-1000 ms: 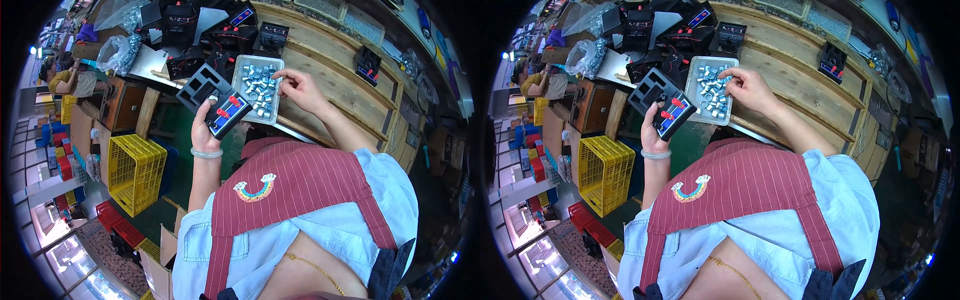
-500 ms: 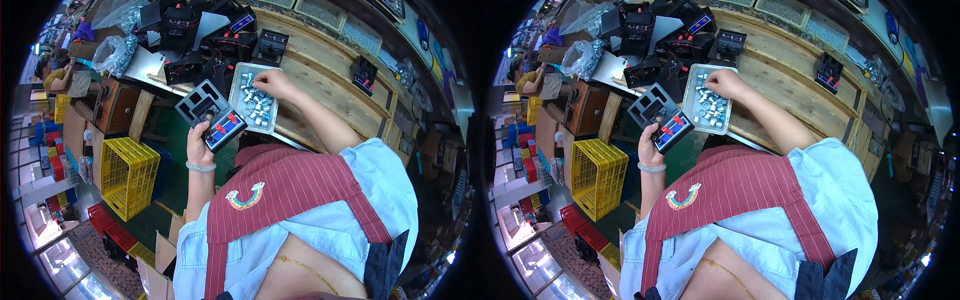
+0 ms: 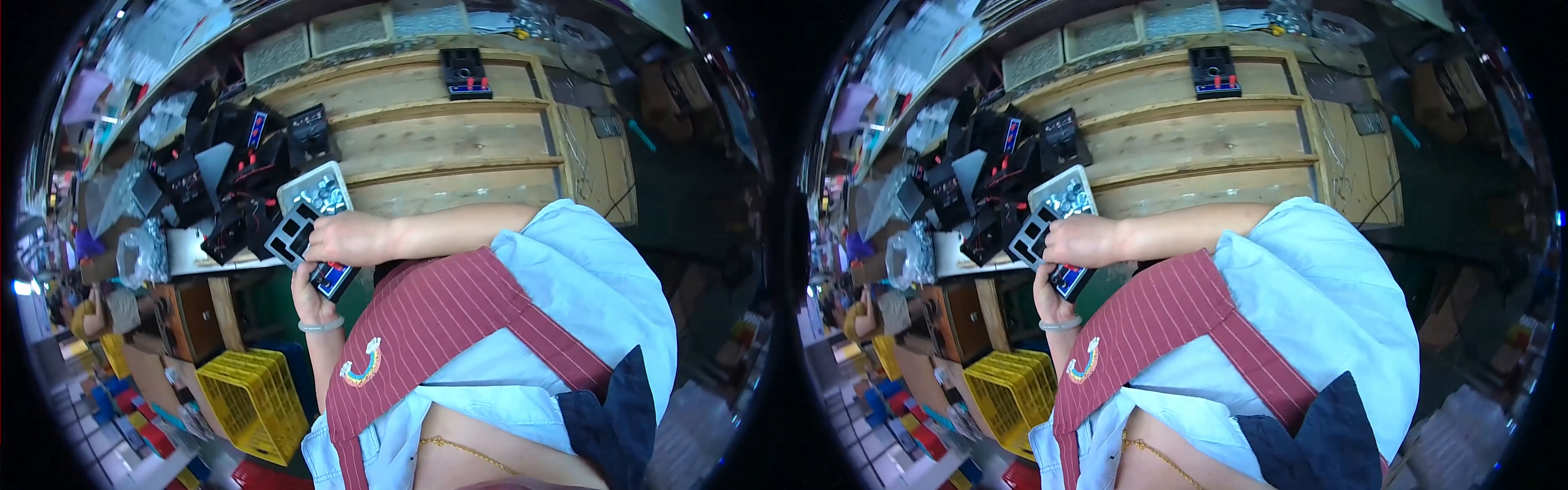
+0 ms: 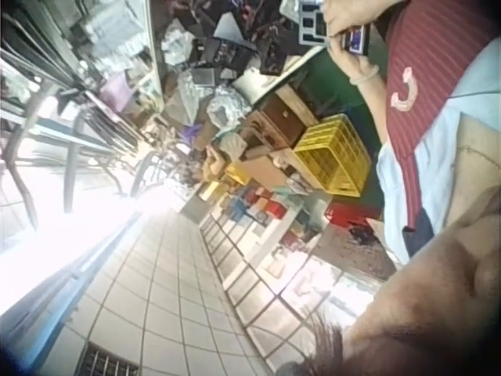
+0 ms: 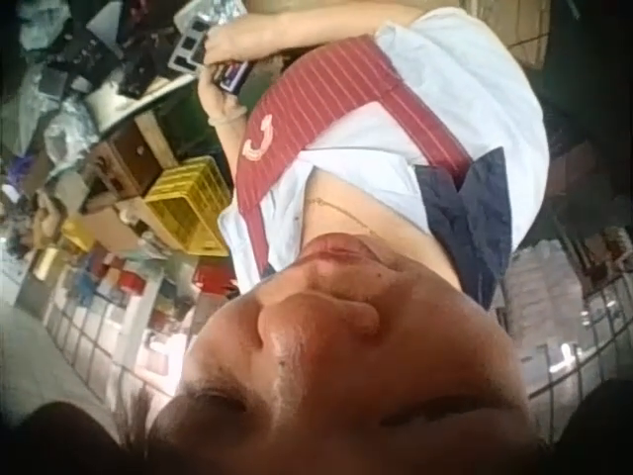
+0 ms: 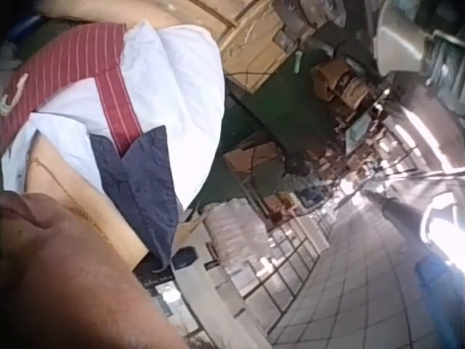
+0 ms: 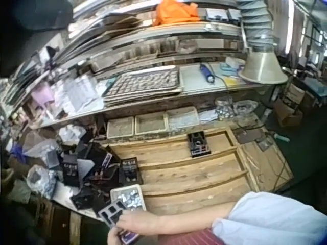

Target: Assembling plastic electronic housings by inserting components and metal clips at a factory workbench.

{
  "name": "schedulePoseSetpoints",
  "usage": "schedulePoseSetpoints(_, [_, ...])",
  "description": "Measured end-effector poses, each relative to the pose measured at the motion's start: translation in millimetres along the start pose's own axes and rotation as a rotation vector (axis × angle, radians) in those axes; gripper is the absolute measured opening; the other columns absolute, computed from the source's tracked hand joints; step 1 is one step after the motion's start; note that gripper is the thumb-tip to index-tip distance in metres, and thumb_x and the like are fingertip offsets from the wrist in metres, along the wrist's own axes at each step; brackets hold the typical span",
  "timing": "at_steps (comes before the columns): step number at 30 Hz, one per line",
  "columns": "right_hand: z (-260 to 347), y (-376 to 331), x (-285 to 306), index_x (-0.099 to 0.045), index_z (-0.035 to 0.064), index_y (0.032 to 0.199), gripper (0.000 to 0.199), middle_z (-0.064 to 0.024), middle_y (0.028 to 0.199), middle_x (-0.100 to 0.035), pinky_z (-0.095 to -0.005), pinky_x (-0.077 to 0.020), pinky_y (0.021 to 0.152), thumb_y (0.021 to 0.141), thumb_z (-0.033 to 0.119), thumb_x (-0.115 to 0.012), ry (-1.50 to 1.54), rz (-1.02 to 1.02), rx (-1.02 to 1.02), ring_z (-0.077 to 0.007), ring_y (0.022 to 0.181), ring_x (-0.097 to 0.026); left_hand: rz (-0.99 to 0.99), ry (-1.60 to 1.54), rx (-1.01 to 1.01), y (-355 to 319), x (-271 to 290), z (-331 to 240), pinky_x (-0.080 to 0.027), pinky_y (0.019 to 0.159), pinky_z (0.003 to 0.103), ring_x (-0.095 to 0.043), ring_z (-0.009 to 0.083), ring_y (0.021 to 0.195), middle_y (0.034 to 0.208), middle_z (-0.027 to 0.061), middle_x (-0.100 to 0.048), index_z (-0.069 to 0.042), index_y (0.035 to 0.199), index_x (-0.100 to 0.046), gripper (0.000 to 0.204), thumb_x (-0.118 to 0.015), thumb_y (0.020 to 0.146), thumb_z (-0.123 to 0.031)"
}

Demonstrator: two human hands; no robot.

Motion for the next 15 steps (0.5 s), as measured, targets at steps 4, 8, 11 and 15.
schedulePoseSetpoints(4, [-14.4,-5.8,4.9,-0.066,0.0085,0.091,0.014,-0.0079,0.083,-0.066,-0.0363,-0.0515,0.074,0.077,0.011,-0.062,0.122,0.055,-0.081,-0.0264,0.083,-0.063,-0.028,0.039,0.055,1.1,-7.0,10.9,-0.057,0.079,0.039,-0.067,0.0262,0.088,0.100,0.0146,-0.065,0.003,0.109,-0.056,0.029,-0.057,0.081,-0.002])
schedulePoseSetpoints(8, [-21.6,-7.3,9.3,-0.067,0.0067,0.092,0.014,-0.0101,0.079,-0.067,-0.0383,-0.0508,0.070,0.079,0.009,-0.064,0.477,-0.121,-0.256,-0.0277,0.079,-0.065,-0.043,0.062,-0.064,-12.1,-18.2,-3.3,-0.057,0.080,0.038,-0.067,0.0246,0.090,0.103,0.0149,-0.064,0.004,0.112,-0.054,0.028,-0.059,0.087,-0.006])
schedulePoseSetpoints(11, [-17.1,-9.2,20.9,-0.062,0.0053,0.101,0.026,-0.0129,0.099,-0.064,-0.0376,-0.0489,0.079,0.075,0.008,-0.067,0.567,-0.187,-0.333,-0.0288,0.096,-0.062,0.043,0.057,-0.172,-23.2,-38.8,-12.1,-0.055,0.085,0.036,-0.065,0.0226,0.097,0.109,0.0127,-0.062,0.002,0.121,-0.051,0.034,-0.060,0.090,-0.009])
schedulePoseSetpoints(15, [-24.8,-10.8,49.4,-0.044,0.0065,0.125,0.067,-0.0206,0.125,-0.047,-0.0433,-0.0389,0.100,0.066,0.017,-0.075,0.398,-0.316,-0.359,-0.0377,0.122,-0.045,0.084,0.112,-0.244,-36.1,-53.5,-14.2,-0.053,0.089,0.036,-0.063,0.0215,0.102,0.114,0.0111,-0.061,-0.002,0.128,-0.048,0.041,-0.060,0.089,-0.006])
Point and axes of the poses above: each hand's wrist, its own y-axis towards the middle knuckle, its own x-axis out of the back of the hand, z = x × y, the point moved 6 cm from there along y, towards the middle knuckle
